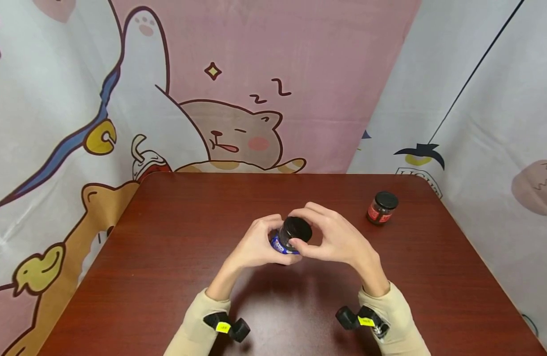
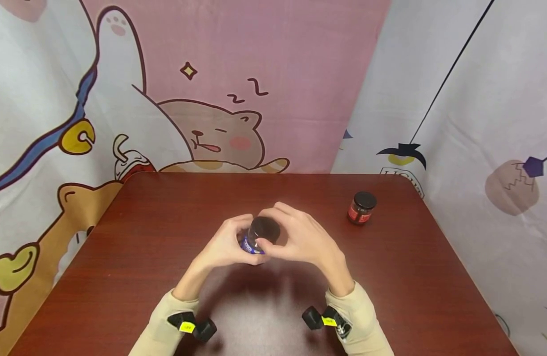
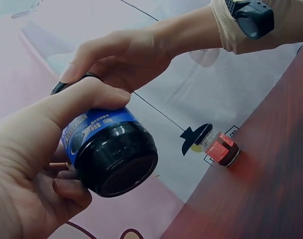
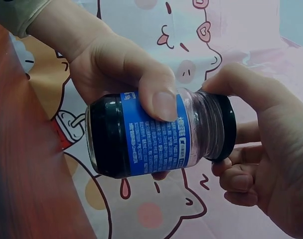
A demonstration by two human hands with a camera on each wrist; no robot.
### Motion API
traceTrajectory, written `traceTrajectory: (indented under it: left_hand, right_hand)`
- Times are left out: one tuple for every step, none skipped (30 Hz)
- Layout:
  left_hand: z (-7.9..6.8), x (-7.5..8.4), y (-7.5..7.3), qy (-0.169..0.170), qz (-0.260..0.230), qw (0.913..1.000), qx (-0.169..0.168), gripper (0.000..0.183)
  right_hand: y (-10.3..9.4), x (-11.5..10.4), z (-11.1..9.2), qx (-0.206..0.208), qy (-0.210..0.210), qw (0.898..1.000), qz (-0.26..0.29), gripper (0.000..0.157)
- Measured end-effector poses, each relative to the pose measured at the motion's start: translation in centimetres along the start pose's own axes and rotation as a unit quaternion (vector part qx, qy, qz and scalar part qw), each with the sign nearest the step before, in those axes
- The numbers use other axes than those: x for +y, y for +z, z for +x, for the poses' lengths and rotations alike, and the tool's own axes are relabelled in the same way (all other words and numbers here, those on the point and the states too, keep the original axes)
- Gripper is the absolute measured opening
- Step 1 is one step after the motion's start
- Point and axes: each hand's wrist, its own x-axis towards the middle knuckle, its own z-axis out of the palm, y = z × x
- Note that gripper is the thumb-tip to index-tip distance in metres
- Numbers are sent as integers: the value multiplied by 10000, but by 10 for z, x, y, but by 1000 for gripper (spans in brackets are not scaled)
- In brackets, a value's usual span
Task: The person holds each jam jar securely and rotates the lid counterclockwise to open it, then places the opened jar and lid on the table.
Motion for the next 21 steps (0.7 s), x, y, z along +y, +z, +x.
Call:
traceTrajectory:
  left_hand:
    - [0, -1, 0, -8, -72, 10000, -32, 37]
    - [0, -1, 0, -21, -121, 9999, -55, 36]
    - [0, -2, -1, -49, -173, 9998, -79, 36]
    - [0, -2, -1, -87, -231, 9996, -100, 35]
    - [0, -2, -1, -130, -280, 9995, -120, 35]
    - [0, -2, -1, -178, -314, 9993, -134, 35]
    - [0, -2, -1, -227, -361, 9990, -145, 35]
    - [0, -2, -1, -273, -403, 9987, -146, 35]
    - [-1, -2, -1, -316, -458, 9983, -146, 35]
    - [-1, -2, -2, -341, -486, 9981, -134, 36]
    - [-1, -2, -2, -359, -497, 9981, -113, 37]
    - [-2, -2, -2, -370, -506, 9980, -86, 38]
    - [-2, -2, -2, -374, -499, 9980, -47, 39]
    - [-2, -2, -3, -395, -476, 9981, -13, 38]
    - [-2, -2, -3, -420, -469, 9980, 19, 38]
    - [-3, -2, -4, -446, -452, 9980, 48, 38]
    - [-3, -2, -5, -493, -443, 9978, 71, 37]
    - [-4, -2, -5, -536, -429, 9976, 89, 37]
    - [-4, -3, -6, -580, -419, 9974, 105, 36]
    - [-5, -4, -7, -626, -424, 9971, 116, 35]
    - [-5, -4, -8, -640, -410, 9970, 139, 35]
  right_hand:
    - [0, 0, 0, -25, -14, 10000, -19, 35]
    - [-1, 0, 1, -47, -28, 10000, -39, 36]
    - [-1, 0, 1, -70, -37, 10000, -44, 35]
    - [-2, 0, 1, -88, -44, 9999, -40, 35]
    - [-2, 0, 2, -101, -52, 9999, -34, 35]
    - [-3, 0, 2, -107, -53, 9999, -20, 36]
    - [-2, 1, 3, -111, -52, 9999, 20, 36]
    - [-2, 1, 4, -105, -48, 9999, 62, 36]
    - [-2, 1, 4, -90, -39, 9999, 125, 36]
    - [-2, 1, 5, -62, -30, 9998, 186, 35]
    - [-1, 2, 6, -29, -23, 9997, 252, 35]
    - [-1, 3, 6, 8, -13, 9995, 329, 35]
    - [0, 3, 7, 41, 0, 9992, 388, 35]
    - [1, 4, 7, 75, 14, 9990, 435, 34]
    - [1, 5, 8, 106, 38, 9988, 482, 34]
    - [2, 6, 8, 132, 66, 9985, 523, 33]
    - [3, 7, 9, 153, 102, 9982, 569, 33]
    - [4, 8, 9, 172, 145, 9979, 611, 33]
    - [5, 9, 10, 182, 200, 9975, 647, 33]
    - [5, 10, 10, 200, 252, 9972, 679, 33]
    - [6, 11, 10, 221, 302, 9968, 712, 33]
